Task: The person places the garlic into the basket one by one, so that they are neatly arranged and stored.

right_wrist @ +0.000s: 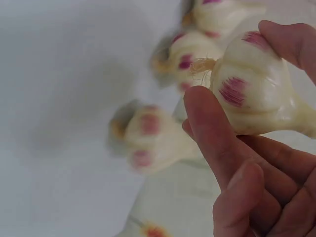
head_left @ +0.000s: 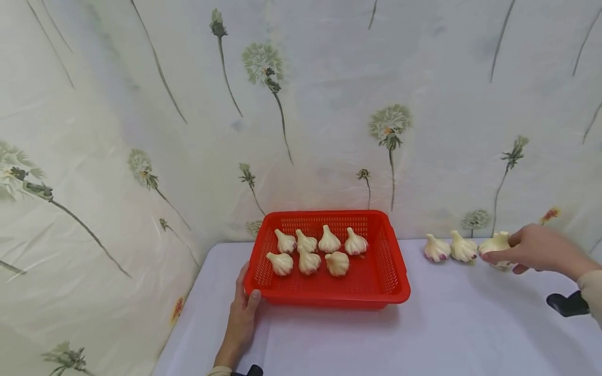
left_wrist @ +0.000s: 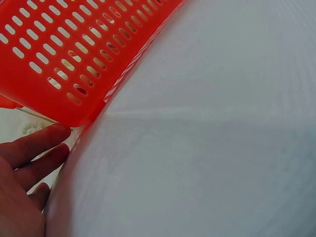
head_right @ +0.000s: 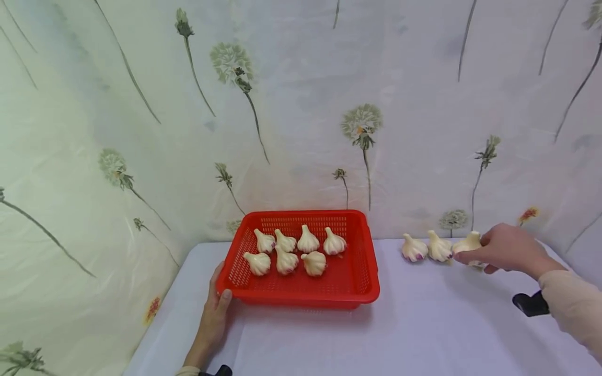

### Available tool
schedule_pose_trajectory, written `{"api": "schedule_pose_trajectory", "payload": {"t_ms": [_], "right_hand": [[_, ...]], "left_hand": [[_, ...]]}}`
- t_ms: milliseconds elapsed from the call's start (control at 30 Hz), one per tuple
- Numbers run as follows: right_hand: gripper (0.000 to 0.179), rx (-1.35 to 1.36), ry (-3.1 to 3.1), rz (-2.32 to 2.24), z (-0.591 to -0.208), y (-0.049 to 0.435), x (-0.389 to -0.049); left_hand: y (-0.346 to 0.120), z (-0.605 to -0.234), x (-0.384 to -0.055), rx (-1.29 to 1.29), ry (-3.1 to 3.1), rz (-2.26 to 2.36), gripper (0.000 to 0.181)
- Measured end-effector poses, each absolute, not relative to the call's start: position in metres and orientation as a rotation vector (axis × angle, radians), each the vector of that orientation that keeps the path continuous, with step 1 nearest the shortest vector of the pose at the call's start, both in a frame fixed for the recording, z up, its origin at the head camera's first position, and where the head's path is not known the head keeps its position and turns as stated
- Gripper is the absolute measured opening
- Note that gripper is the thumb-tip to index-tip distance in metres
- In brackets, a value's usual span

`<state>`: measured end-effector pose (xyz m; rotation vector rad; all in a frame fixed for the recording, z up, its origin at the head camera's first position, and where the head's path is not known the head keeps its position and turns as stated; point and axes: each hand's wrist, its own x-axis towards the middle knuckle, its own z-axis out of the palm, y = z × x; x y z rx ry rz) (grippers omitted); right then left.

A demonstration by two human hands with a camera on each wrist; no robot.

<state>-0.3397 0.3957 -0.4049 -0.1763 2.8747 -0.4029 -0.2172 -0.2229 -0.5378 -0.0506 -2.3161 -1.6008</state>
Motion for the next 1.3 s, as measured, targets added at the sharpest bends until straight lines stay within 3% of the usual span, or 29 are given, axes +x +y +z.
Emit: {"api": "schedule_pose_trajectory", "payload": {"t_ms": [200, 533, 700, 967, 1300], "right_hand": [[0.06, -0.328, 2.924, -0.492, -0.39, 0.347, -0.342], [0.069, -0.443, 2.915, -0.593, -0.368, 0.276, -0.35], [0.074, -0.467, 2.876, -0.673, -0.36, 0.247, -0.356], [0.06, -0.549, 2.761, -0.777, -0.349, 0.197, -0.367], [0.038, -0.57, 2.705, -0.706, -0.36, 0.158, -0.383]], "left_hand": [[-0.221, -0.535, -0.217, -0.035, -2.327, -1.6, 0.062], [-0.219, -0.533, -0.215, -0.047, -2.314, -1.611, 0.063], [-0.213, -0.509, -0.204, -0.076, -2.325, -1.616, 0.063], [-0.222, -0.535, -0.216, -0.051, -2.309, -1.606, 0.063], [-0.223, -0.536, -0.216, -0.061, -2.321, -1.608, 0.062]]}}
